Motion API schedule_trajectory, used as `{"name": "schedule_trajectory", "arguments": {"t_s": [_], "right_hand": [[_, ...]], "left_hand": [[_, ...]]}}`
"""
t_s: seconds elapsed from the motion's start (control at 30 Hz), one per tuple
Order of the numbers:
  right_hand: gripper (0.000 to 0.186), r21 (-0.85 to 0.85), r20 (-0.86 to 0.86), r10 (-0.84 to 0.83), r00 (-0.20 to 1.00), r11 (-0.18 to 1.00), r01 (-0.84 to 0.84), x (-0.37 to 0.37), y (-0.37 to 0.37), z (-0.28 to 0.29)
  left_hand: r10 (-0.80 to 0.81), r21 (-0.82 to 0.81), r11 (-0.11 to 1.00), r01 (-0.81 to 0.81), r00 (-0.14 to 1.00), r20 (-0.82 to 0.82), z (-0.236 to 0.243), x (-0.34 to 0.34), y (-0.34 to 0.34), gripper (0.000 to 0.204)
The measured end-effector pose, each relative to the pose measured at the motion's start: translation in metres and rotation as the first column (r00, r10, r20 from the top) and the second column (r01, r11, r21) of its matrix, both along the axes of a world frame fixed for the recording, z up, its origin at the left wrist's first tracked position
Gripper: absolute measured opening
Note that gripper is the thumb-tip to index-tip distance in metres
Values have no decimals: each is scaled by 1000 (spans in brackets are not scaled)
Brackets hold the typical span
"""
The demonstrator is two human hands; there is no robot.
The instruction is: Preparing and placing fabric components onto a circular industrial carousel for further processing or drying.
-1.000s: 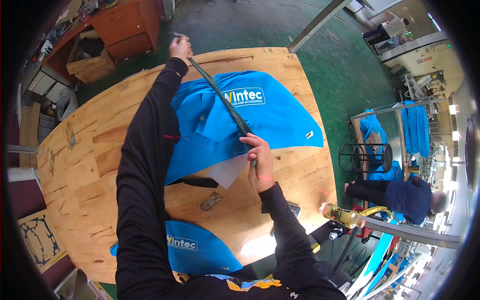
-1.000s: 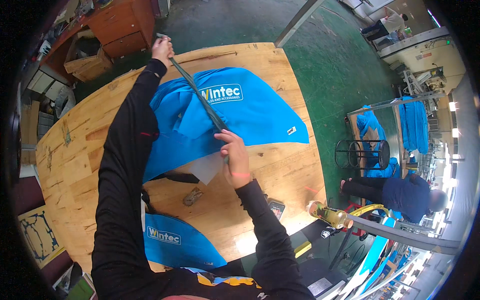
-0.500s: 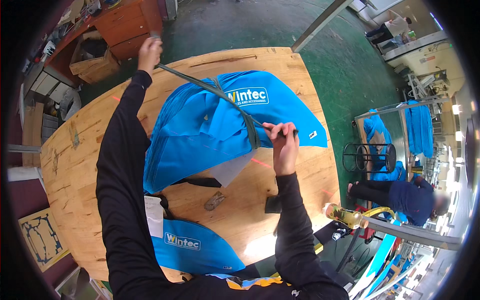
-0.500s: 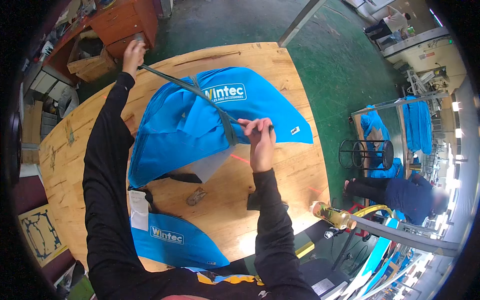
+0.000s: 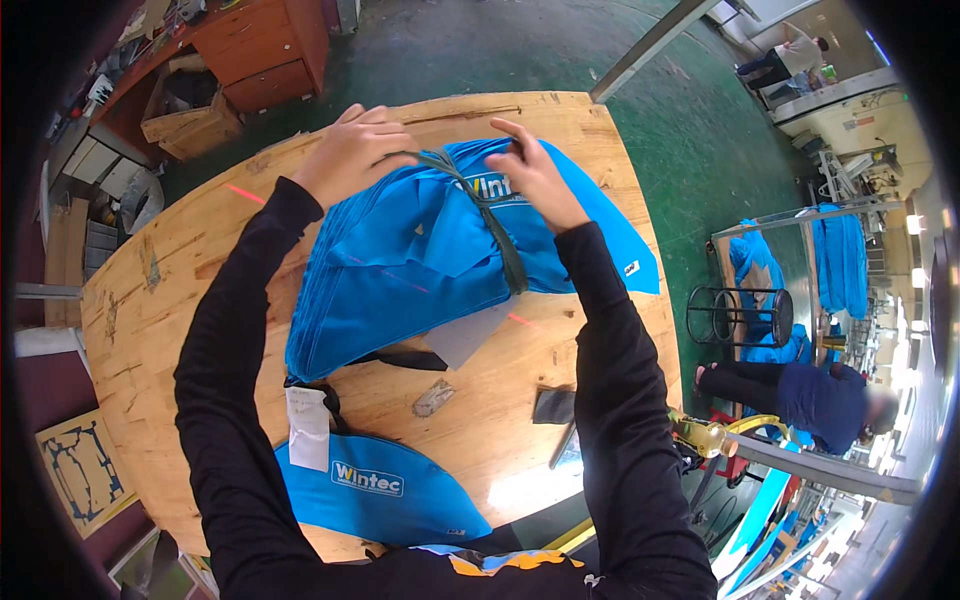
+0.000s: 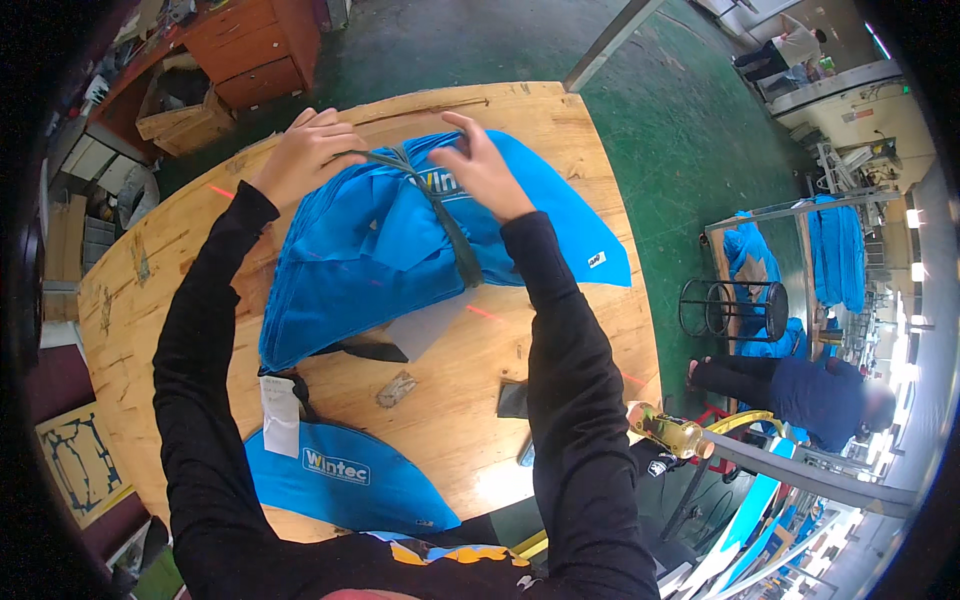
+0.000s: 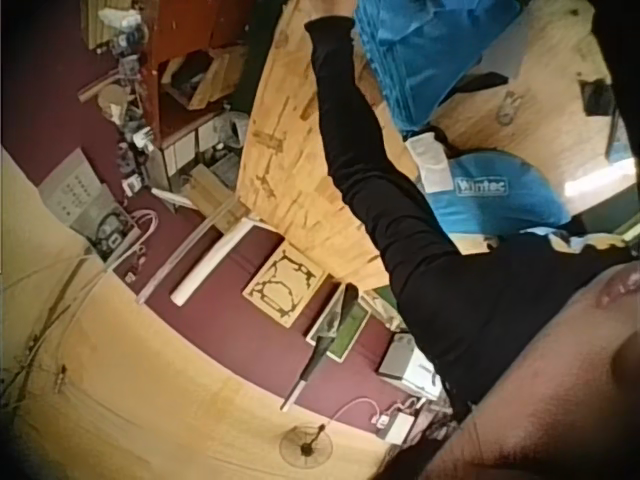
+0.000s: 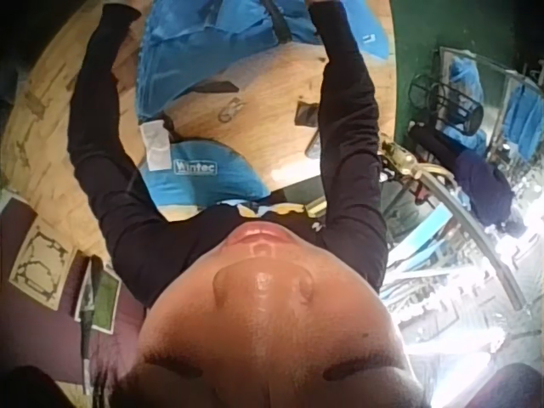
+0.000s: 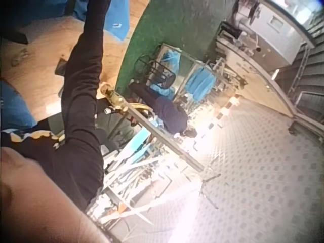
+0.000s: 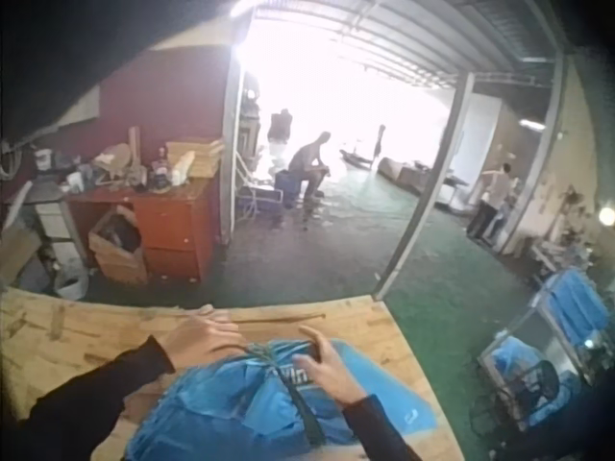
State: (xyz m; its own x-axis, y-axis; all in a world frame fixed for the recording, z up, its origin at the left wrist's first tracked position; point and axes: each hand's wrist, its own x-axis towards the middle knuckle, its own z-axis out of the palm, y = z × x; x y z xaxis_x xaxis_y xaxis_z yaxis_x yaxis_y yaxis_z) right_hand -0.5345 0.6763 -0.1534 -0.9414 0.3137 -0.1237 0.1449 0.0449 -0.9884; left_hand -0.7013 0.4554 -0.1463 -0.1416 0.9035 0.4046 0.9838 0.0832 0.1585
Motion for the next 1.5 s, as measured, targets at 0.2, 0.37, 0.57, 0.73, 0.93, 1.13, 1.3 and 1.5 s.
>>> {"name": "schedule_trajectory", "arguments": {"t_s": [0.2,0.37,0.57,0.73,0.93,1.13,1.3,1.5], "right_hand": [[34,654,-361,296,884,756,14,-25,-23,-32],[17,206,-241,72,968,978,-21,-16,-11,-32],[23,-231,-179,-312,933,935,269,4,-9,-23],[19,-355,-225,-290,930,913,199,11,-10,-10],[21,-214,-331,-286,899,951,224,30,7,-2],[34,282,20,-185,983,944,172,70,53,-7],[13,547,-319,-203,926,758,355,72,-1,0],[17,874,-265,-15,964,418,247,47,-39,-11]], "left_hand": [[-43,302,946,118,969,-243,15,46,55,11],[-304,705,645,-293,748,589,-4,80,77,19],[7,225,962,-156,836,548,-52,81,74,25],[63,267,949,-167,932,358,-49,78,88,30],[-125,165,986,4,672,730,-53,77,101,23],[-157,337,931,-143,674,722,-63,74,99,21],[-110,226,949,-220,441,891,-64,68,97,30],[-144,288,932,-219,507,850,-64,66,102,28]]}}
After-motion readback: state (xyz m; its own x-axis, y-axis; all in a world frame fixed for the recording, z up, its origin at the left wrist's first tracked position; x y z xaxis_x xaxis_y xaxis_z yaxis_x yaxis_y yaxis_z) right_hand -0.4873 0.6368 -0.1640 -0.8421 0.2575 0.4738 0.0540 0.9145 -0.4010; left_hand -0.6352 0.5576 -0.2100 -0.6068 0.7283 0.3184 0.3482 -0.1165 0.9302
